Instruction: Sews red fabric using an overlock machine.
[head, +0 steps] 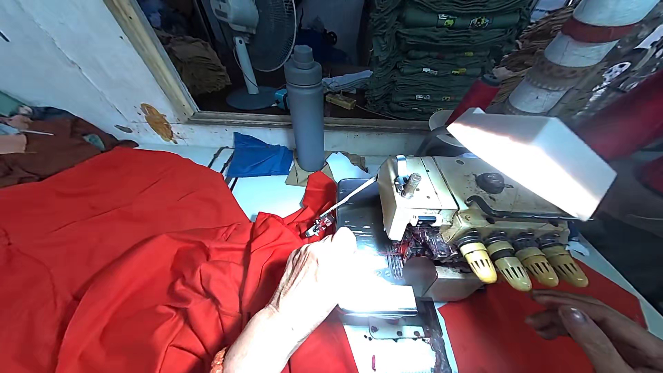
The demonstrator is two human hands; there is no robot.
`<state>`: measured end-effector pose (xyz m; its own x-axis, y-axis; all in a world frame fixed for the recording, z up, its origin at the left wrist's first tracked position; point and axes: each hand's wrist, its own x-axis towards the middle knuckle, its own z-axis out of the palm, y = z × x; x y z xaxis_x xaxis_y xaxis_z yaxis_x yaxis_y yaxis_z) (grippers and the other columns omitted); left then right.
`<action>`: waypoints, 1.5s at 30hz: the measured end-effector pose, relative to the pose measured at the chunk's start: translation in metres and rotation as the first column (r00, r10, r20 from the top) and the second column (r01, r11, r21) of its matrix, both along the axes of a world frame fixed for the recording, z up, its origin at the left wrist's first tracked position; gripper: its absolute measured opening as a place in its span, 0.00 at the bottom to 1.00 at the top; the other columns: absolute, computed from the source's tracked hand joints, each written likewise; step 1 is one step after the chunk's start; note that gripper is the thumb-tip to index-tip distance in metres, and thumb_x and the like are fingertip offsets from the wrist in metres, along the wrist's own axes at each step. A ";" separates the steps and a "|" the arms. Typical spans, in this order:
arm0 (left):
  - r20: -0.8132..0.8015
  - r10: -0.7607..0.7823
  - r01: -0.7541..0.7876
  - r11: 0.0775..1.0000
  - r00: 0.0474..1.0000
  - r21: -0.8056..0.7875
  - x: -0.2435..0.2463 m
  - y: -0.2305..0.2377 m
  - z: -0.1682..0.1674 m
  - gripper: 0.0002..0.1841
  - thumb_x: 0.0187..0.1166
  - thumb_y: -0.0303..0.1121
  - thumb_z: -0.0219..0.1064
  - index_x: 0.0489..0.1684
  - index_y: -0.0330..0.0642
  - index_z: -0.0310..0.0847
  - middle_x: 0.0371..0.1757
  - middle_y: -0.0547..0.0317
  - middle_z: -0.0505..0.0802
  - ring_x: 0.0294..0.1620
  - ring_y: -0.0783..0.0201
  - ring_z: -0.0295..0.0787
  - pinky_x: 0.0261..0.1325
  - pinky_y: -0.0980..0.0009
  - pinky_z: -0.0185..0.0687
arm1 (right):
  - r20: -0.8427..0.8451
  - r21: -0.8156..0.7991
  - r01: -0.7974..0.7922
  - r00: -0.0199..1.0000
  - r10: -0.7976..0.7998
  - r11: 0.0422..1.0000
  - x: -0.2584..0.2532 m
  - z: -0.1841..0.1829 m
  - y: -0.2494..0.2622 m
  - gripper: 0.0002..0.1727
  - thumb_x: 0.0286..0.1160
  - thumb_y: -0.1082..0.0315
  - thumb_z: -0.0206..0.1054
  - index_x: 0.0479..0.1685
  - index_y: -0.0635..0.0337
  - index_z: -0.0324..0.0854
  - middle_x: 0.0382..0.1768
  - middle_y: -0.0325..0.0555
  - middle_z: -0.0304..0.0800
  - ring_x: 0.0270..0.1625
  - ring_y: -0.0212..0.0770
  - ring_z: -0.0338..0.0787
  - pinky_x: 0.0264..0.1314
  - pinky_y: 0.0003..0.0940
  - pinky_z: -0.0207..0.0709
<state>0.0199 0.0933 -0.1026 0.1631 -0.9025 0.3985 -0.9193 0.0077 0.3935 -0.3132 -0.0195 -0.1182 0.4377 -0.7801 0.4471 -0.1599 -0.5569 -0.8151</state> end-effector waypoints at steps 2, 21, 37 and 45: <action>0.010 0.007 -0.007 1.000 1.000 -0.017 0.002 -0.004 -0.003 0.05 0.77 0.32 0.66 0.33 0.42 0.84 0.24 0.58 0.85 0.24 0.61 0.85 0.26 0.65 0.79 | -0.002 0.004 -0.002 1.000 0.002 1.000 0.000 -0.002 0.000 0.14 0.89 0.71 0.55 0.48 0.62 0.89 0.53 0.33 0.94 0.41 0.25 0.94 0.44 0.25 0.92; 0.023 0.083 -0.075 0.971 0.996 -0.228 -0.040 -0.045 -0.026 0.08 0.69 0.38 0.67 0.21 0.54 0.87 0.27 0.68 0.88 0.39 0.64 0.87 0.70 0.50 0.67 | -0.025 0.009 -0.008 1.000 0.008 1.000 0.009 -0.005 0.002 0.13 0.88 0.72 0.56 0.45 0.66 0.88 0.52 0.39 0.94 0.41 0.26 0.94 0.44 0.24 0.92; -0.174 -0.214 0.132 0.911 0.961 -0.392 -0.029 -0.025 -0.031 0.07 0.71 0.37 0.67 0.23 0.53 0.88 0.33 0.71 0.92 0.44 0.75 0.88 0.66 0.64 0.71 | -0.058 0.020 -0.035 0.998 0.036 0.999 0.005 -0.010 0.010 0.14 0.88 0.70 0.57 0.43 0.68 0.88 0.51 0.42 0.95 0.42 0.25 0.94 0.44 0.22 0.91; -0.249 -0.366 0.235 0.870 0.897 -0.434 -0.024 -0.022 -0.026 0.07 0.69 0.37 0.70 0.22 0.53 0.87 0.35 0.71 0.93 0.49 0.75 0.87 0.66 0.69 0.73 | -0.070 0.037 -0.060 0.996 0.062 0.998 0.012 -0.012 0.018 0.13 0.87 0.72 0.58 0.43 0.71 0.88 0.51 0.46 0.94 0.43 0.25 0.94 0.45 0.22 0.90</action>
<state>-0.0036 0.0708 -0.1285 0.0841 -0.7130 0.6961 -0.6747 0.4733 0.5663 -0.3007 -0.0015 -0.1300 0.5145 -0.7656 0.3861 -0.1843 -0.5385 -0.8222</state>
